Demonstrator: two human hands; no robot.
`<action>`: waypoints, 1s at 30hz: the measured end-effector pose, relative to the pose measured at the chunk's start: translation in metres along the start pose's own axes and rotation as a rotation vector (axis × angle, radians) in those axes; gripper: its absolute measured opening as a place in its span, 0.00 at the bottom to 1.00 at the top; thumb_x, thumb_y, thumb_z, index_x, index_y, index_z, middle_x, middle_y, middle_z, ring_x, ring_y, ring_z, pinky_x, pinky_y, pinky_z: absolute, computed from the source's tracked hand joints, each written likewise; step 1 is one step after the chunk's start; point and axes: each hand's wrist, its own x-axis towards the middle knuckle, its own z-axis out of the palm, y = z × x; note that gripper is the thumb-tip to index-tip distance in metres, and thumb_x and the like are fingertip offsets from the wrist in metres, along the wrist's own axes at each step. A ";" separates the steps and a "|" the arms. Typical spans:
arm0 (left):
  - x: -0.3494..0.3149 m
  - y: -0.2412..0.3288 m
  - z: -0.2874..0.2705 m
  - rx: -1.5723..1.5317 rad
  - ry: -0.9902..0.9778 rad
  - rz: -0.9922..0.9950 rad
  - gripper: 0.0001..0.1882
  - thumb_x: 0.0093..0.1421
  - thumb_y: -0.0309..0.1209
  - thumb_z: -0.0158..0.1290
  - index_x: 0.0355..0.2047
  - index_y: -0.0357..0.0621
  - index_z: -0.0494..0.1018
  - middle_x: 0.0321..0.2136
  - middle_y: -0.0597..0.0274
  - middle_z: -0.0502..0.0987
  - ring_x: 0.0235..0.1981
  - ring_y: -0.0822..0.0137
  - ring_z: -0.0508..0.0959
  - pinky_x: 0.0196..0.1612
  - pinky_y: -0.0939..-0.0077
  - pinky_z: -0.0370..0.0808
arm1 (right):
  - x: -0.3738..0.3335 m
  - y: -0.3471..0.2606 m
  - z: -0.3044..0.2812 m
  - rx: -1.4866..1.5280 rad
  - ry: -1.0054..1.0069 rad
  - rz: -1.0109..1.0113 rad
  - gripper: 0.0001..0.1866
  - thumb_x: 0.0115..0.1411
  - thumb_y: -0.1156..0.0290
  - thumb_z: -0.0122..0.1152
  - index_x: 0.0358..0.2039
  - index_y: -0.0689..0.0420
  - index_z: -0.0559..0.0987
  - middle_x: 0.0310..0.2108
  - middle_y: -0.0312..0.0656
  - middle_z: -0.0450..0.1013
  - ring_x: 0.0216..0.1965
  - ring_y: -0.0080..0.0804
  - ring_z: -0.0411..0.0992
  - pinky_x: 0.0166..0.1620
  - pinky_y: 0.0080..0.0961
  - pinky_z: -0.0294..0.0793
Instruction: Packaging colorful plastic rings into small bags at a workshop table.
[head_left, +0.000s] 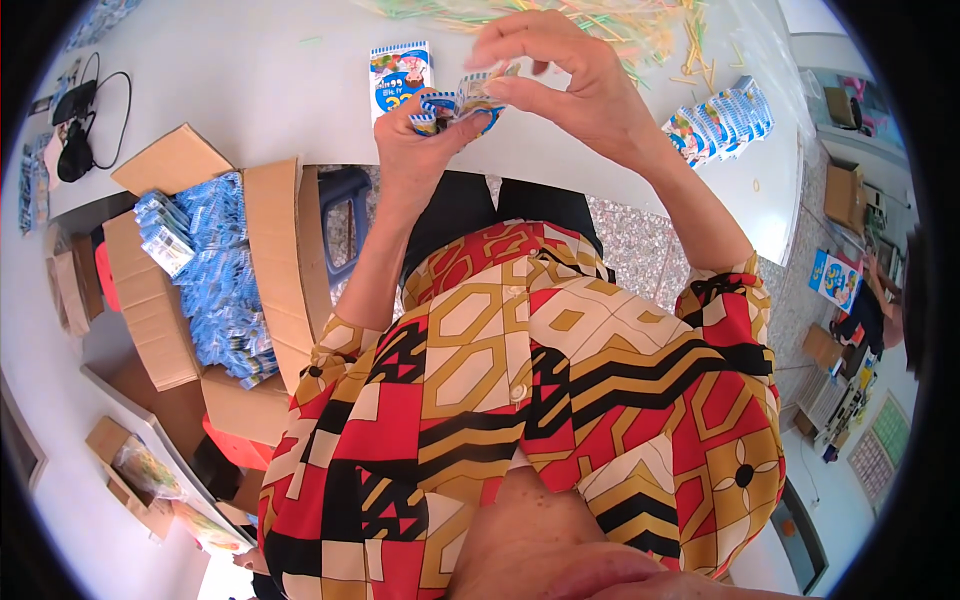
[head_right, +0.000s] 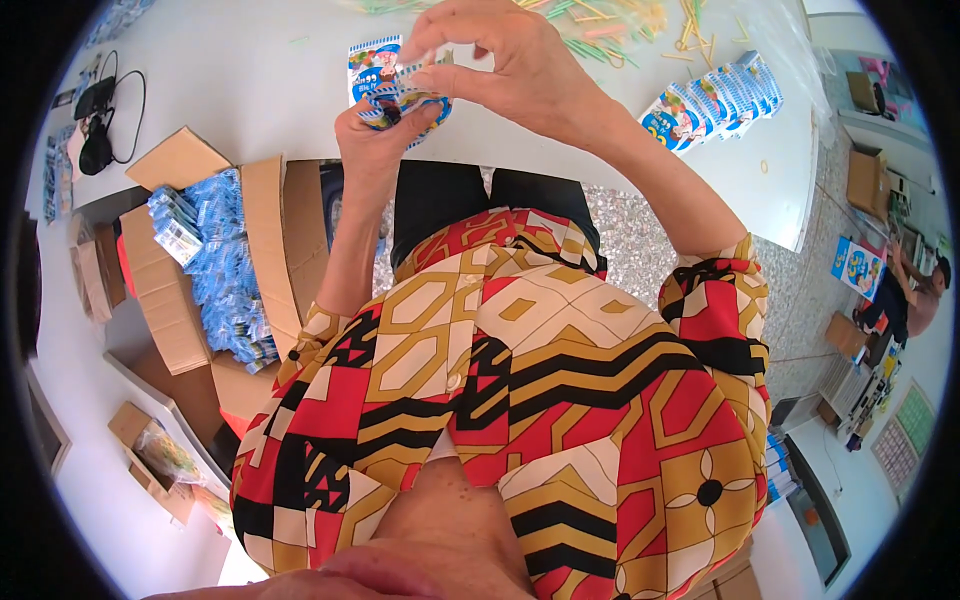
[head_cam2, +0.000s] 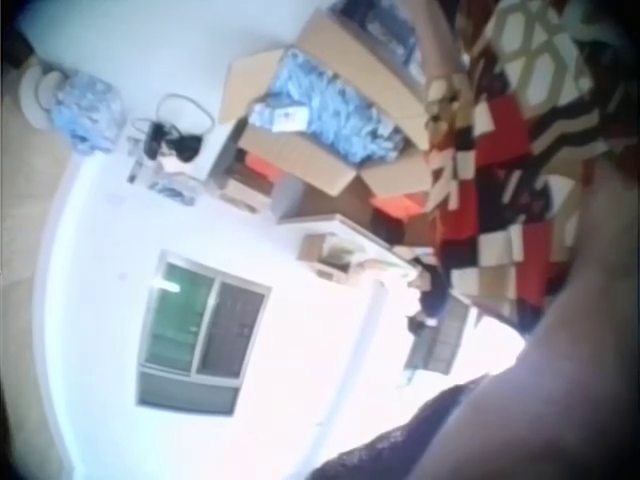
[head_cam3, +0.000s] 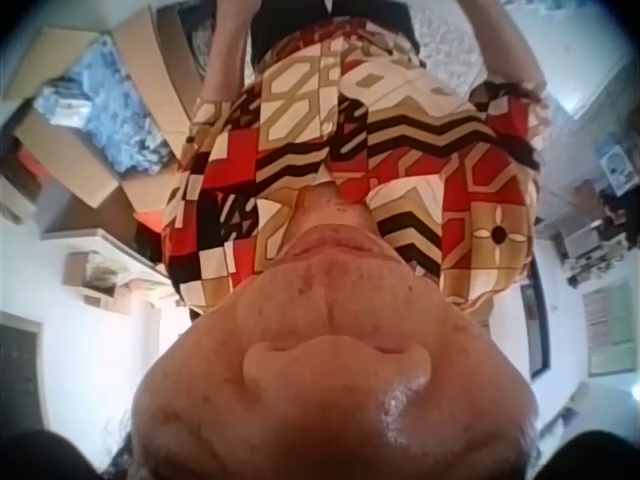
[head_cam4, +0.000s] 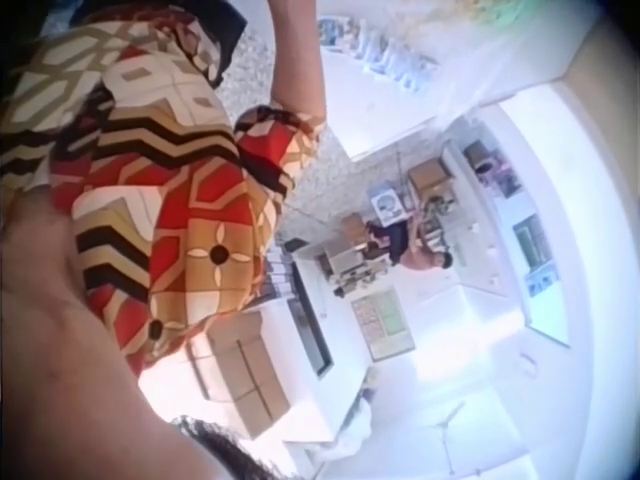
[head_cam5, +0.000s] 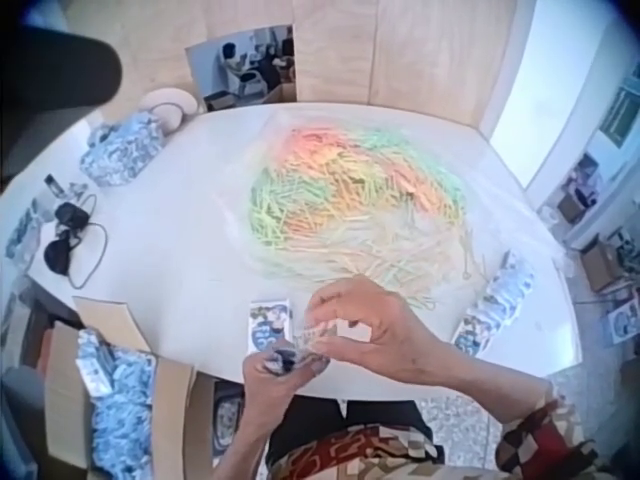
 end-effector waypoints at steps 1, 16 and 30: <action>0.000 0.001 -0.002 0.000 0.004 -0.001 0.09 0.48 0.25 0.63 0.30 0.38 0.78 0.23 0.71 0.77 0.23 0.82 0.71 0.27 0.87 0.68 | 0.003 -0.004 0.003 0.058 0.103 -0.052 0.11 0.56 0.72 0.59 0.40 0.61 0.75 0.33 0.36 0.72 0.39 0.22 0.68 0.39 0.23 0.70; 0.009 0.019 -0.039 -0.137 0.193 0.081 0.11 0.48 0.20 0.61 0.35 0.34 0.77 0.29 0.63 0.79 0.28 0.78 0.75 0.32 0.86 0.71 | -0.001 0.099 0.083 -0.576 -0.181 -0.184 0.19 0.48 0.74 0.63 0.41 0.60 0.71 0.42 0.42 0.67 0.44 0.40 0.68 0.42 0.33 0.74; 0.007 0.016 -0.028 -0.148 0.153 0.016 0.12 0.48 0.19 0.61 0.35 0.31 0.76 0.31 0.60 0.79 0.30 0.76 0.76 0.35 0.84 0.72 | 0.021 0.088 0.091 -0.639 -0.413 -0.033 0.05 0.49 0.79 0.53 0.28 0.63 0.75 0.29 0.51 0.72 0.33 0.48 0.73 0.35 0.39 0.73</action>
